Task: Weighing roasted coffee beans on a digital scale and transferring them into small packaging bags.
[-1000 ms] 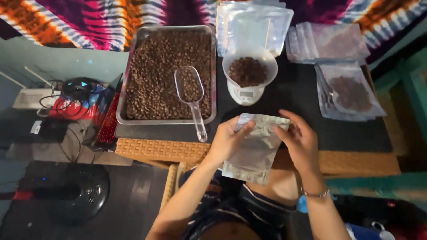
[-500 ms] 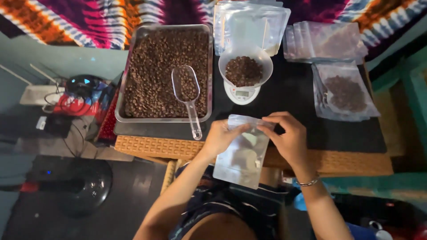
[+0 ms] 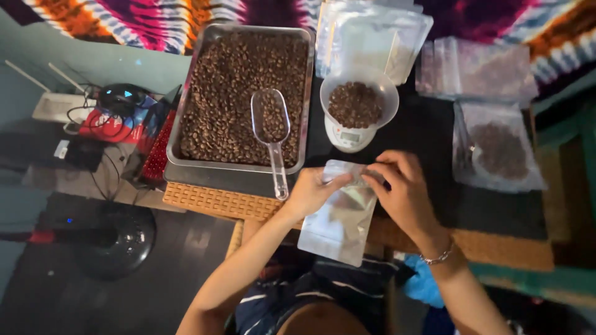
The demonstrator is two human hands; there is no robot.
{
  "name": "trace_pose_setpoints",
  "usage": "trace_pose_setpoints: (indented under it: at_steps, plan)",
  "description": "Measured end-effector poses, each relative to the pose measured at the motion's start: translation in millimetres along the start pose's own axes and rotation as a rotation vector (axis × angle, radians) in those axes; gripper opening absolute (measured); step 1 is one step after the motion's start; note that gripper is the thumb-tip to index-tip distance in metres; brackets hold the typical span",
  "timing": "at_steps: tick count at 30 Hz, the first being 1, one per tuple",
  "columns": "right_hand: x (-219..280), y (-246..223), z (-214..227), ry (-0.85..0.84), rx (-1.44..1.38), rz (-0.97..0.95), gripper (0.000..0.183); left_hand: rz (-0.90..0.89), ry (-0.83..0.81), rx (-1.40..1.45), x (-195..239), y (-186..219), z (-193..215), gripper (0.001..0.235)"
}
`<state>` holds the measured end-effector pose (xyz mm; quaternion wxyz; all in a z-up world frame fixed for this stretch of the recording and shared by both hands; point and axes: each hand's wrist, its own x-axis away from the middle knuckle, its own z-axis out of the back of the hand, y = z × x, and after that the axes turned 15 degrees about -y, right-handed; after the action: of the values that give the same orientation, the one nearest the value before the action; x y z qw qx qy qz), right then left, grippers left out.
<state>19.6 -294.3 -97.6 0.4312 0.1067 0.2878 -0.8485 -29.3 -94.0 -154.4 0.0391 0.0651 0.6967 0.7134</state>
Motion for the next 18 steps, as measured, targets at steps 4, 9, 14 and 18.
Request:
trace_pose_setpoints:
  at_steps: [4, 9, 14, 18]
  plan:
    - [-2, -11, -2, -0.067, 0.223, -0.005, 0.009, -0.055, 0.039, -0.176, -5, -25, 5, 0.026]
    - [-12, -25, 1, -0.207, 0.346, -0.100, 0.006, -0.143, 0.094, -0.308, -10, -46, 6, 0.028]
    - [-8, -26, -14, -0.340, 0.367, -0.177, 0.007, -0.121, 0.129, -0.345, -7, -47, -2, 0.039]
    - [-14, -20, -21, -0.403, 0.328, -0.228, 0.006, -0.110, 0.144, -0.348, -8, -47, -2, 0.039]
